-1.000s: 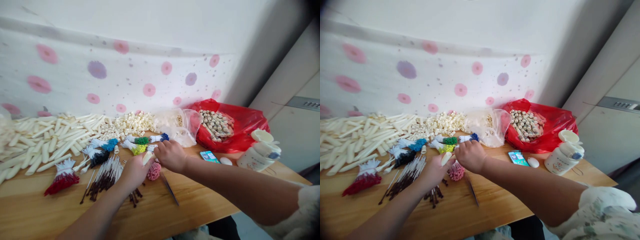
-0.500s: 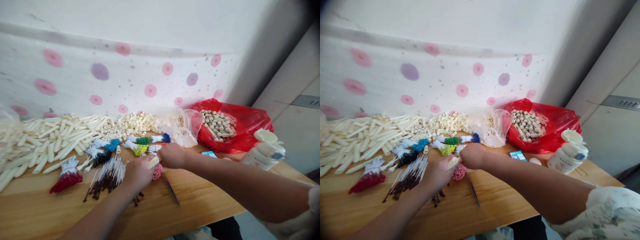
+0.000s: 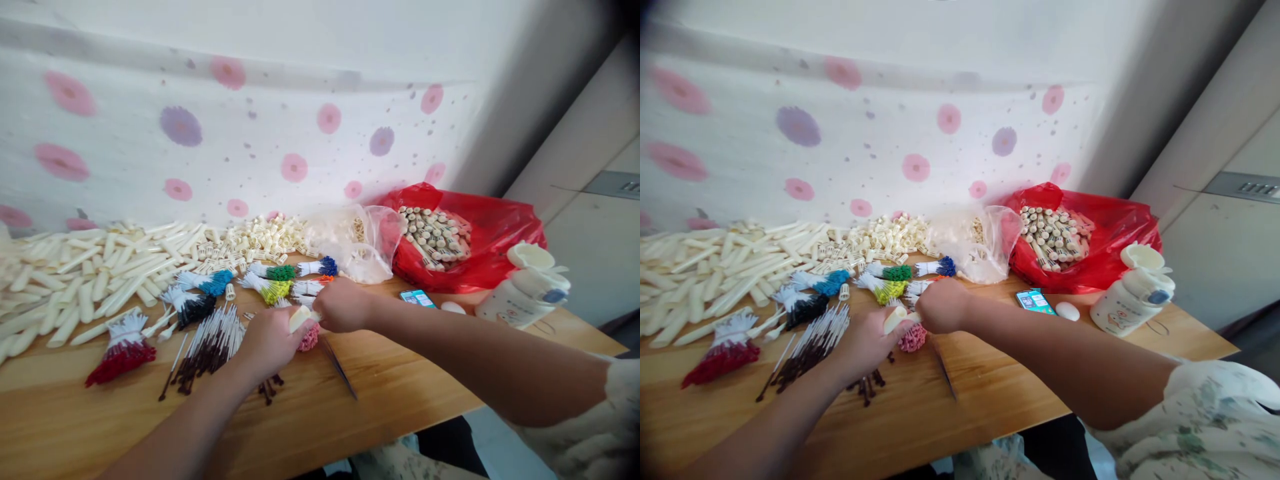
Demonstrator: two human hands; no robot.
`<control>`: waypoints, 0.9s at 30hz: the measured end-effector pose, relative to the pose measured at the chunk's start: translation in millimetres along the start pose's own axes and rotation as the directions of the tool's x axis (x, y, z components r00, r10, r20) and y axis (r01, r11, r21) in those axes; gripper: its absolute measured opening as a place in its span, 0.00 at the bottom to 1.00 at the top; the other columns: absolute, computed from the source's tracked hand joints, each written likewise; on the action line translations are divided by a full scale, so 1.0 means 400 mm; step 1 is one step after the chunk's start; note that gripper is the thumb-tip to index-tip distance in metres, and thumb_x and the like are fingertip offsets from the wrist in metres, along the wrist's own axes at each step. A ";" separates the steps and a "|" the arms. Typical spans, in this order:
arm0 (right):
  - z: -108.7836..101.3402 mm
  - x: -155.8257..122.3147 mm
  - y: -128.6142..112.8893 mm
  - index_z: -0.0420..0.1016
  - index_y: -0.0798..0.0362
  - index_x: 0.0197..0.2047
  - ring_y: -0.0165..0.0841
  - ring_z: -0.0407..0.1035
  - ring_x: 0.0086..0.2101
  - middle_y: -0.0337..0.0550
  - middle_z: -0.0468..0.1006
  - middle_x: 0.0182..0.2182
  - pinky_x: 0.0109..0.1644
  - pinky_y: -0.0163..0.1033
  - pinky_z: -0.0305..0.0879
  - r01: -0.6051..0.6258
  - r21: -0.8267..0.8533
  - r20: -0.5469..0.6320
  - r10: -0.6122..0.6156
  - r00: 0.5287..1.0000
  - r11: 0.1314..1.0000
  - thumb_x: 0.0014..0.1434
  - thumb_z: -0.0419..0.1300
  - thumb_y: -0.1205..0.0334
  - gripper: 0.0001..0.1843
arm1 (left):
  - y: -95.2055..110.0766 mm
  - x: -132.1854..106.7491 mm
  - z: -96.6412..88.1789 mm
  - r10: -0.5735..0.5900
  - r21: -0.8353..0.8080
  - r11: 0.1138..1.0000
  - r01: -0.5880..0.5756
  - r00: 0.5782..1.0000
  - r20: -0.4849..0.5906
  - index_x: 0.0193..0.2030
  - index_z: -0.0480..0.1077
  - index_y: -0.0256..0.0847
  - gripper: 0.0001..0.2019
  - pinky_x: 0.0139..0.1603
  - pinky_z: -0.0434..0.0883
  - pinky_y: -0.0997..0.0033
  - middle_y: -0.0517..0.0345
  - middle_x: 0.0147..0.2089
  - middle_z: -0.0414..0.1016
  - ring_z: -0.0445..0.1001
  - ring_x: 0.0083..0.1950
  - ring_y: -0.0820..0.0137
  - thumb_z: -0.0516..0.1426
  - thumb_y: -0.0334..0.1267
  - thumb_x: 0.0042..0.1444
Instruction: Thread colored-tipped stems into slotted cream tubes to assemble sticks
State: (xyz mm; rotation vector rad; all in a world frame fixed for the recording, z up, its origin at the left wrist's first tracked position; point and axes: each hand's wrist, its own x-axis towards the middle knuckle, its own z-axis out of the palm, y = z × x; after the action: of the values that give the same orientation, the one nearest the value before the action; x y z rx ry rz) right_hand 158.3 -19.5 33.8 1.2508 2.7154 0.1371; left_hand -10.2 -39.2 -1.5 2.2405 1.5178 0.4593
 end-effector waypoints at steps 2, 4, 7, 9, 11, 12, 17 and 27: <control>-0.002 -0.001 0.008 0.77 0.56 0.31 0.41 0.75 0.31 0.51 0.80 0.29 0.32 0.39 0.65 -0.024 0.016 -0.032 0.024 0.999 1.000 0.55 0.56 0.60 0.11 | -0.008 0.003 0.002 -0.040 -0.028 0.999 0.040 0.999 -0.028 0.38 0.74 0.40 0.19 0.32 0.62 0.69 0.50 0.33 0.78 0.74 0.36 0.58 0.49 0.51 0.57; -0.002 -0.003 0.024 0.76 0.56 0.36 0.39 0.74 0.35 0.49 0.79 0.34 0.36 0.39 0.66 0.028 0.095 -0.076 -0.021 0.997 0.995 0.55 0.58 0.56 0.12 | -0.017 0.007 0.003 -0.085 -0.092 0.993 0.079 0.995 -0.061 0.39 0.74 0.39 0.20 0.32 0.63 0.68 0.50 0.34 0.78 0.74 0.36 0.58 0.50 0.52 0.56; 0.006 -0.004 0.045 0.68 0.56 0.48 0.33 0.70 0.43 0.47 0.75 0.43 0.45 0.37 0.66 0.243 0.495 -0.284 -0.108 0.953 0.834 0.60 0.55 0.49 0.20 | -0.021 0.008 0.002 -0.031 -0.266 0.964 0.022 0.999 -0.028 0.38 0.74 0.38 0.19 0.34 0.64 0.69 0.52 0.33 0.77 0.73 0.35 0.61 0.50 0.51 0.56; 0.015 0.001 0.044 0.58 0.57 0.56 0.31 0.67 0.48 0.50 0.71 0.48 0.49 0.38 0.65 0.354 0.724 -0.462 0.035 0.886 0.591 0.67 0.43 0.52 0.21 | -0.017 0.004 0.002 0.057 -0.369 0.929 -0.039 0.998 0.039 0.35 0.74 0.39 0.18 0.34 0.65 0.70 0.55 0.31 0.77 0.72 0.33 0.64 0.50 0.50 0.57; 0.021 0.010 0.029 0.52 0.56 0.59 0.31 0.64 0.51 0.51 0.69 0.50 0.53 0.40 0.63 0.394 0.794 -0.520 0.181 0.835 0.464 0.69 0.34 0.57 0.20 | -0.010 -0.002 0.003 0.101 -0.425 0.903 -0.058 0.992 0.079 0.34 0.74 0.40 0.17 0.35 0.65 0.71 0.57 0.31 0.77 0.72 0.33 0.65 0.50 0.49 0.57; 0.022 0.015 0.018 0.51 0.56 0.59 0.31 0.64 0.51 0.51 0.69 0.49 0.54 0.41 0.62 0.399 0.800 -0.527 0.206 0.825 0.448 0.69 0.34 0.58 0.20 | -0.008 -0.005 0.005 0.100 -0.434 0.899 -0.053 0.991 0.087 0.34 0.74 0.40 0.17 0.36 0.65 0.71 0.57 0.31 0.77 0.72 0.34 0.64 0.50 0.49 0.57; 0.013 0.032 -0.021 0.52 0.57 0.56 0.31 0.65 0.49 0.51 0.71 0.45 0.53 0.41 0.62 0.427 0.749 -0.590 0.218 0.777 0.506 0.68 0.36 0.61 0.17 | -0.006 -0.008 0.016 0.027 -0.399 0.917 -0.001 0.998 0.059 0.34 0.74 0.40 0.16 0.37 0.66 0.69 0.56 0.32 0.78 0.73 0.34 0.63 0.52 0.49 0.56; 0.020 0.039 -0.021 0.58 0.55 0.49 0.30 0.68 0.47 0.49 0.73 0.43 0.53 0.41 0.63 0.464 0.774 -0.610 0.313 0.728 0.430 0.67 0.39 0.64 0.12 | 0.002 -0.013 0.003 0.048 -0.374 0.927 -0.018 0.996 0.073 0.29 0.71 0.40 0.17 0.34 0.65 0.70 0.58 0.28 0.76 0.72 0.31 0.66 0.51 0.51 0.56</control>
State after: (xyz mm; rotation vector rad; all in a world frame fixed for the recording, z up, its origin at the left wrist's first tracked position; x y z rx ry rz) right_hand 143.2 -13.0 23.3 1.4185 3.6563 -1.4278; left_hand -10.8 -44.5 -2.2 1.9633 1.2326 0.6046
